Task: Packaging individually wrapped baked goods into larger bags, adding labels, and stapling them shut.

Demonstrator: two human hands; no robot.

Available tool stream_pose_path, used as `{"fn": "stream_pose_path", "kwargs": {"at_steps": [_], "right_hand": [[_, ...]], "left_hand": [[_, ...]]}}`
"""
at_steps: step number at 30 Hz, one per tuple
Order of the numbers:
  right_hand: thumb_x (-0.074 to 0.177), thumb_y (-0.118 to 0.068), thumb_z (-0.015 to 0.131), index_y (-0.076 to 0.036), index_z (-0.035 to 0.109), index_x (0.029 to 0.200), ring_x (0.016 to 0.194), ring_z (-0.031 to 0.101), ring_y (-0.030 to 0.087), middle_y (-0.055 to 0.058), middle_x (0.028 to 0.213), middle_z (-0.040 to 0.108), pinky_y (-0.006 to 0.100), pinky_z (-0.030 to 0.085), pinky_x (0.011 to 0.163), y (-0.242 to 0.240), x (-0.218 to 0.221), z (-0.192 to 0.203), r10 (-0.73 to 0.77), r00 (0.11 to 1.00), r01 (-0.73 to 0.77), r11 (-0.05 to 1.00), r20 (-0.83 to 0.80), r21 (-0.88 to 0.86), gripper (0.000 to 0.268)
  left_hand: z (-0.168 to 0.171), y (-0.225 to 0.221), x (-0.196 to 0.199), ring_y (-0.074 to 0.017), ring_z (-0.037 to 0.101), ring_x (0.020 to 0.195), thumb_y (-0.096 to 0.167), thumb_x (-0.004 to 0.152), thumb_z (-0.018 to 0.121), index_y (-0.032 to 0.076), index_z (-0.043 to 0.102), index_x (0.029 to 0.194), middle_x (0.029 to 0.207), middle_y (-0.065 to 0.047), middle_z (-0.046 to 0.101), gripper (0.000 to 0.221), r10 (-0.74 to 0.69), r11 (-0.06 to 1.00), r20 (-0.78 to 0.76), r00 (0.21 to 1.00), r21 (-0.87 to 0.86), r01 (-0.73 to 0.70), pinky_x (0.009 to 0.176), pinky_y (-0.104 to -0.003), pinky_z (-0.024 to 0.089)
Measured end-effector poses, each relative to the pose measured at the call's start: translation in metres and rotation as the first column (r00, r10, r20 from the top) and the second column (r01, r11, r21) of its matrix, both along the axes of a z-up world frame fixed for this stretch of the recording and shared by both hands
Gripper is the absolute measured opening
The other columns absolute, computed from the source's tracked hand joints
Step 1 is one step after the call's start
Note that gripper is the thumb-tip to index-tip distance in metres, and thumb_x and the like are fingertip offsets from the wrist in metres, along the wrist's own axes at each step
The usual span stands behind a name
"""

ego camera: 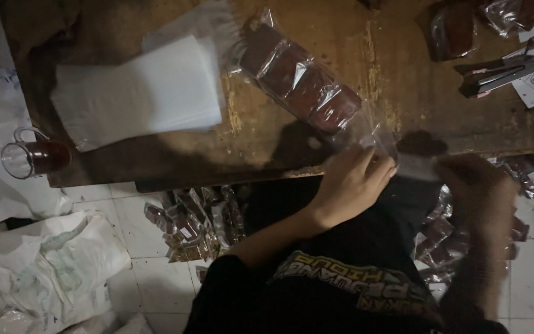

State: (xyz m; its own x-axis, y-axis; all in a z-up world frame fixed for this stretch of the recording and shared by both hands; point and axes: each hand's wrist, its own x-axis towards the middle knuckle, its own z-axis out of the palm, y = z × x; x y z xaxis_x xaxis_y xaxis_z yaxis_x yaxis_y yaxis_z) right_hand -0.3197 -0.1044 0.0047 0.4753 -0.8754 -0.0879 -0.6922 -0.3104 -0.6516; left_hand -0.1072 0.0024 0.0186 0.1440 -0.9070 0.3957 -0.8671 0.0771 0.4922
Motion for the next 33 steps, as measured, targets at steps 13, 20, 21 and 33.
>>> {"fn": "stream_pose_path", "kwargs": {"at_steps": [13,20,21,33], "right_hand": [[0.083,0.001,0.065,-0.002,0.076,0.093,0.078,0.077,0.026,0.013,0.085,0.079,0.040,0.061,0.074,0.012,0.043,-0.032,0.341,0.892,-0.451,0.673,0.295,0.586,0.015],[0.076,0.009,0.065,0.005,0.041,0.152,0.131,0.049,0.044,0.029,0.150,0.048,0.058,0.040,0.107,0.001,0.081,0.013,0.179,0.791,-0.510,0.722,0.585,0.468,0.080],[0.076,0.009,0.065,0.005,0.041,0.152,0.131,0.049,0.044,0.029,0.150,0.048,0.058,0.040,0.107,0.013,0.066,0.025,0.171,0.796,-0.502,0.722,0.580,0.476,0.080],[0.098,-0.009,0.074,-0.007,0.067,0.113,0.099,0.068,0.015,0.007,0.111,0.070,0.026,0.057,0.092,0.023,0.044,0.016,-0.457,0.851,0.290,0.818,0.256,0.496,0.017]], "left_hand": [[-0.011,-0.003,0.001,-0.0245,0.056,0.058,0.001,0.094,0.061,0.004,0.053,0.094,0.070,-0.010,0.056,0.009,-0.196,0.980,-0.180,0.964,-0.003,0.198,0.052,-0.034,0.044],[-0.027,-0.002,-0.004,-0.0215,0.054,0.053,0.008,0.097,0.057,0.006,0.056,0.105,0.072,-0.008,0.052,0.008,-0.135,0.991,-0.132,0.982,-0.044,0.130,0.049,-0.030,0.047],[-0.015,0.004,-0.006,-0.0215,0.054,0.053,0.008,0.097,0.057,0.006,0.056,0.105,0.072,-0.008,0.052,0.008,-0.139,0.990,-0.140,0.980,-0.039,0.135,0.049,-0.030,0.047],[-0.016,-0.003,-0.014,-0.0272,0.059,0.082,-0.009,0.104,0.053,0.003,0.048,0.137,0.097,-0.016,0.061,0.035,-0.241,0.962,-0.255,0.936,0.061,0.265,0.072,-0.038,0.050]]}}
